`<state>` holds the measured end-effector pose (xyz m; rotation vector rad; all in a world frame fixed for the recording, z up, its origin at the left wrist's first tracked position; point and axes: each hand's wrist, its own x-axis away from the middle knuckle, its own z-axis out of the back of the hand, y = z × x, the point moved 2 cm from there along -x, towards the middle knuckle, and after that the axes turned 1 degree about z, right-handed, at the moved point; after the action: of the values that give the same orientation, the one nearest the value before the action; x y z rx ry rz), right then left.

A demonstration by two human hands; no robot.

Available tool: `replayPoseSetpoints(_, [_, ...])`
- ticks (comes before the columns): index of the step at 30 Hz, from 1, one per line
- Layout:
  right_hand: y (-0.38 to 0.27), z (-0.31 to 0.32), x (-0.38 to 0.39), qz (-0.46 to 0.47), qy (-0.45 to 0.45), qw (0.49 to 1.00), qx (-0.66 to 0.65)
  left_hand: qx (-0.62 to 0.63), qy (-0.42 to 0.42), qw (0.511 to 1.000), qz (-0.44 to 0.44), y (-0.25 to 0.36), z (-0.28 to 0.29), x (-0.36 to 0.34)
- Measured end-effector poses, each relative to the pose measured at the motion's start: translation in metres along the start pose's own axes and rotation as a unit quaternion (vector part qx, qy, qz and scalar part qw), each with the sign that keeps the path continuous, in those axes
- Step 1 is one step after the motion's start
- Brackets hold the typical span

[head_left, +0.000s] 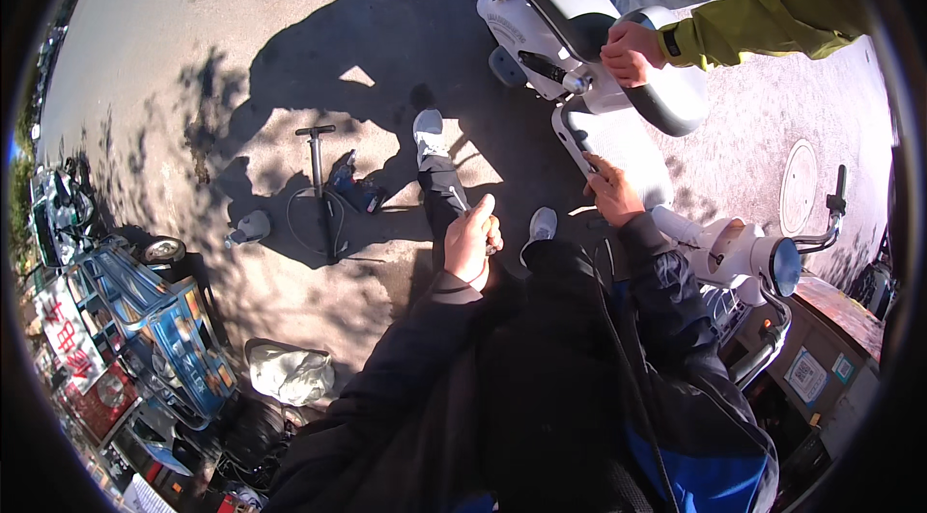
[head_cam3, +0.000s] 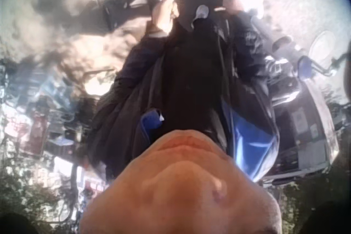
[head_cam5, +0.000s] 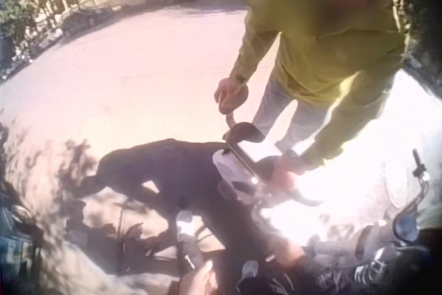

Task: The person uses a cordless impact driver to remove screws and a plastic cover from the rear fender of a white electric scooter. They then remove additional screws from the rear suspension area and place the removed parts on the ground.

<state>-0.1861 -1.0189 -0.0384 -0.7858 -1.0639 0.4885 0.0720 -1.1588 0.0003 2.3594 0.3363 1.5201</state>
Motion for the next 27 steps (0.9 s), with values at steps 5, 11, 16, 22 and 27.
replayPoseSetpoints(5, [-0.037, -0.024, -0.067, -0.102, 0.060, 0.993, -0.013, -0.090, -0.024, 0.995, 0.047, 0.115, -0.016, -0.100])
replayPoseSetpoints(11, [-0.055, -0.090, -0.175, -0.103, 0.114, 0.988, 0.024, -0.086, -0.006, 0.993, 0.084, 0.198, 0.007, -0.173])
replayPoseSetpoints(16, [-0.046, -0.127, -0.227, -0.127, 0.125, 0.983, 0.052, -0.080, 0.004, 0.994, 0.079, 0.206, 0.035, -0.217])
replayPoseSetpoints(22, [0.012, -0.156, -0.274, -0.161, 0.191, 0.967, 0.052, -0.155, 0.019, 0.981, 0.113, 0.153, 0.068, -0.313])
replayPoseSetpoints(27, [0.083, -0.166, -0.330, -0.166, 0.232, 0.957, 0.048, -0.365, 0.024, 0.927, 0.089, 0.119, 0.121, -0.420])
